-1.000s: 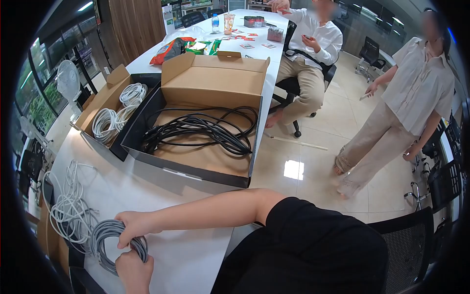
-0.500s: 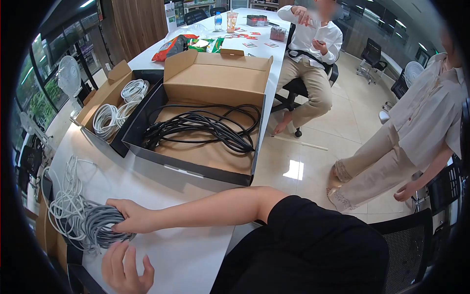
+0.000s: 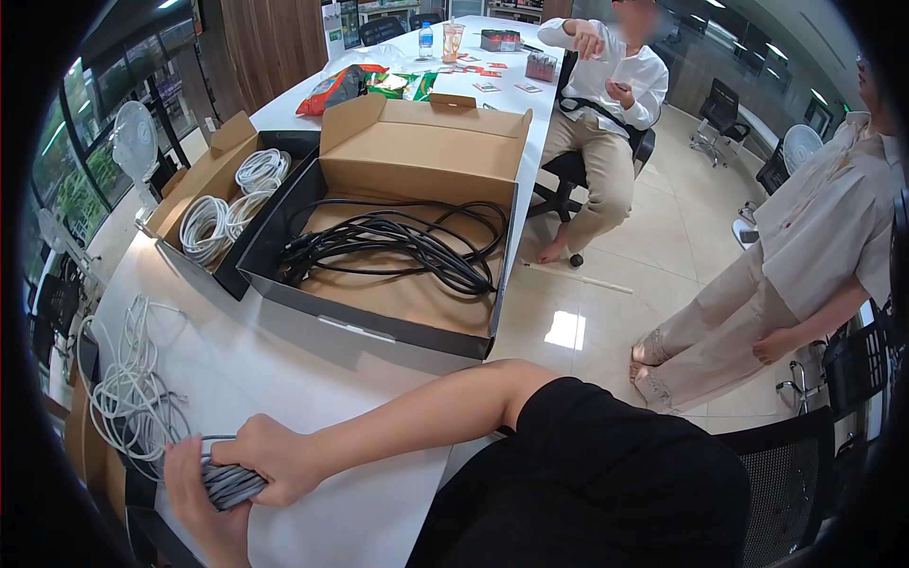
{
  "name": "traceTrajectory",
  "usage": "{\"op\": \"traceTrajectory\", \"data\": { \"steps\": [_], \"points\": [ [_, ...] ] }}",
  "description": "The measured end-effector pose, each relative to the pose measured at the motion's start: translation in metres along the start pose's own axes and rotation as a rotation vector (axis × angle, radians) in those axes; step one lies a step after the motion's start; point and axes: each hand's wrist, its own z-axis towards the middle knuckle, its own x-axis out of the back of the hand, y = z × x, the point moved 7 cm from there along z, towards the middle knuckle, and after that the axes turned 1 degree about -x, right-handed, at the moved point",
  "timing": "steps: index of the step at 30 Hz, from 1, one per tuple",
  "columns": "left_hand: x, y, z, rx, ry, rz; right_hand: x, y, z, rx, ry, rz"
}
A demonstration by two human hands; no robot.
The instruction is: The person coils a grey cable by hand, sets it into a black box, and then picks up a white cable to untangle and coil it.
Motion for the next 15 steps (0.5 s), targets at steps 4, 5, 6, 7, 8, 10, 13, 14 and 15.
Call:
{"op": "traceTrajectory", "data": {
  "steps": [4, 5, 6, 7, 8, 10, 13, 14, 15],
  "points": [
    [0.008, -0.007, 0.004, 0.192, 0.132, -0.180, 0.002, -0.001, 0.002, -0.065, -0.020, 0.094],
    [0.009, -0.005, 0.006, 0.179, 0.145, -0.122, 0.002, -0.001, 0.002, -0.032, -0.016, 0.073],
    [0.007, -0.008, 0.005, 0.177, 0.145, -0.124, 0.003, -0.001, 0.003, 0.002, -0.013, 0.050],
    [0.005, -0.016, 0.002, 0.200, 0.159, -0.112, 0.002, 0.000, 0.002, 0.002, -0.013, 0.048],
    [0.004, -0.021, 0.000, 0.223, 0.173, -0.099, 0.000, 0.001, 0.001, 0.014, 0.005, 0.071],
    [0.004, -0.020, 0.002, 0.256, 0.195, -0.146, 0.002, -0.002, 0.002, 0.028, 0.027, 0.095],
    [0.001, -0.034, -0.004, 0.404, 0.184, -0.323, 0.002, -0.004, 0.002, 0.038, 0.013, 0.067],
    [-0.006, -0.045, -0.010, 0.513, 0.151, -0.453, 0.003, -0.004, 0.002, 0.053, 0.016, 0.075],
    [-0.007, -0.053, -0.014, 0.511, 0.150, -0.453, 0.004, -0.004, 0.002, 0.069, 0.020, 0.082]
  ]
}}
